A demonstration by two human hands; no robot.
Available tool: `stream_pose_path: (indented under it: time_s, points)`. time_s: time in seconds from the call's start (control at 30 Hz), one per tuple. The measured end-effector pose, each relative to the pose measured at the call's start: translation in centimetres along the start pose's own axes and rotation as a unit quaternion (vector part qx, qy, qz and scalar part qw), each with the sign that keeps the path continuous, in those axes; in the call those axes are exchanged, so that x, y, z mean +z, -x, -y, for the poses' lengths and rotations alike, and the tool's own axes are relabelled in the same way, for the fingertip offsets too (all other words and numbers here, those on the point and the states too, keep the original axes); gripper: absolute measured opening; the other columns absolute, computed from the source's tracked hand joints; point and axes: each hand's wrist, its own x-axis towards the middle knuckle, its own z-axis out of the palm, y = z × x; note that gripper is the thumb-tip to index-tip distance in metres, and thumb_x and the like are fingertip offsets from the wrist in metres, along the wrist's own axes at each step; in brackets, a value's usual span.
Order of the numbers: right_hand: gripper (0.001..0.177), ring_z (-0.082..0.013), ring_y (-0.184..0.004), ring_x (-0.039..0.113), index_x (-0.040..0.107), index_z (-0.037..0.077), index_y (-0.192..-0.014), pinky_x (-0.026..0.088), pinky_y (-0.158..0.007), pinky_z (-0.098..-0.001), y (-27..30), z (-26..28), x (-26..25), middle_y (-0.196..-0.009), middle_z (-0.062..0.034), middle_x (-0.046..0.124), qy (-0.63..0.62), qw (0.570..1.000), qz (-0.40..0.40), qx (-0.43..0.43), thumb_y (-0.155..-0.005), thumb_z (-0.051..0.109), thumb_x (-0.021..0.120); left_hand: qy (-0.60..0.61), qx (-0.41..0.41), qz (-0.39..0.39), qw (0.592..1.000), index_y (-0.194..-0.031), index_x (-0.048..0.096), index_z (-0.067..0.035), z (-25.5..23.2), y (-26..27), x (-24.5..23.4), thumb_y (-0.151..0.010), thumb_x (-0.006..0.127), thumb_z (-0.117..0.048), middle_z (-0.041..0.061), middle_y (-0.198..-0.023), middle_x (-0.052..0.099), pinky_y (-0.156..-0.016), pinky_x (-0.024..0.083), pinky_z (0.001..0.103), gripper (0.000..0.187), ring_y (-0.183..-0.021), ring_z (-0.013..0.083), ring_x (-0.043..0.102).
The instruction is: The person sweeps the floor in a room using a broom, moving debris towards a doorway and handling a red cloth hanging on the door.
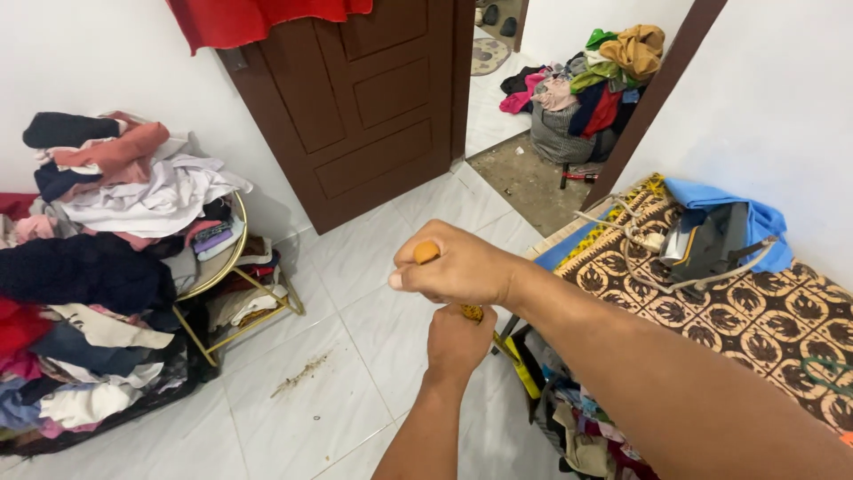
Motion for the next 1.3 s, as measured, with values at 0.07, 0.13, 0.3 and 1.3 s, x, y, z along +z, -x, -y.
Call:
stream_pose_path:
  time_s: [0.07, 0.13, 0.3, 1.3]
  points:
    - [0.046, -0.0073, -0.048, 0.032, 0.038, 0.009, -0.054, 0.03, -0.043, -0.029, 0.2, 0.5, 0.9, -0.051, 0.0043, 0.035, 0.003, 1.0, 0.009, 0.0, -0.091, 0.016, 0.064, -0.005, 0.004, 0.002, 1.0, -0.09, 0.073, -0.006, 0.1, 0.8, -0.7, -0.087, 0.065, -0.026, 0.019, -0.083, 0.075, -0.074, 0.057, 0.048, 0.022, -0.081, 0.0387, 0.072]
    - [0.047, -0.0066, -0.049, 0.031, 0.035, 0.01, -0.055, 0.029, -0.044, -0.0289, 0.1, 0.9, 1.8, -0.053, 0.0053, 0.033, -0.003, 0.999, 0.025, -0.019, -0.091, 0.016, 0.065, -0.005, 0.005, 0.007, 1.0, -0.093, 0.073, -0.008, 0.0, 1.4, -1.6, -0.086, 0.065, -0.024, 0.018, -0.088, 0.075, -0.075, 0.056, 0.048, 0.019, -0.085, 0.0381, 0.071]
    - [0.049, -0.0068, -0.047, 0.028, 0.033, 0.01, -0.055, 0.028, -0.042, -0.03, 0.8, 1.6, 3.9, -0.051, 0.0051, 0.032, 0.017, 0.999, 0.028, -0.005, -0.091, 0.018, 0.065, -0.019, 0.013, 0.045, 0.999, -0.099, 0.071, -0.009, 0.2, 3.0, -3.4, -0.087, 0.064, -0.023, 0.015, -0.095, 0.075, -0.079, 0.055, 0.047, 0.02, -0.091, 0.035, 0.071]
    - [0.066, -0.0152, -0.057, 0.045, 0.04, 0.008, -0.064, 0.038, -0.054, -0.0309, 16.3, 11.0, 7.0, -0.061, -0.0021, 0.043, -0.038, 0.962, -0.195, -0.186, -0.098, 0.06, 0.061, 0.117, 0.29, 0.1, 0.945, -0.1, 0.077, -0.001, -5.3, 8.8, -4.6, -0.08, 0.08, -0.021, 0.022, -0.098, 0.072, -0.077, 0.056, 0.045, 0.028, -0.087, 0.0397, 0.07]
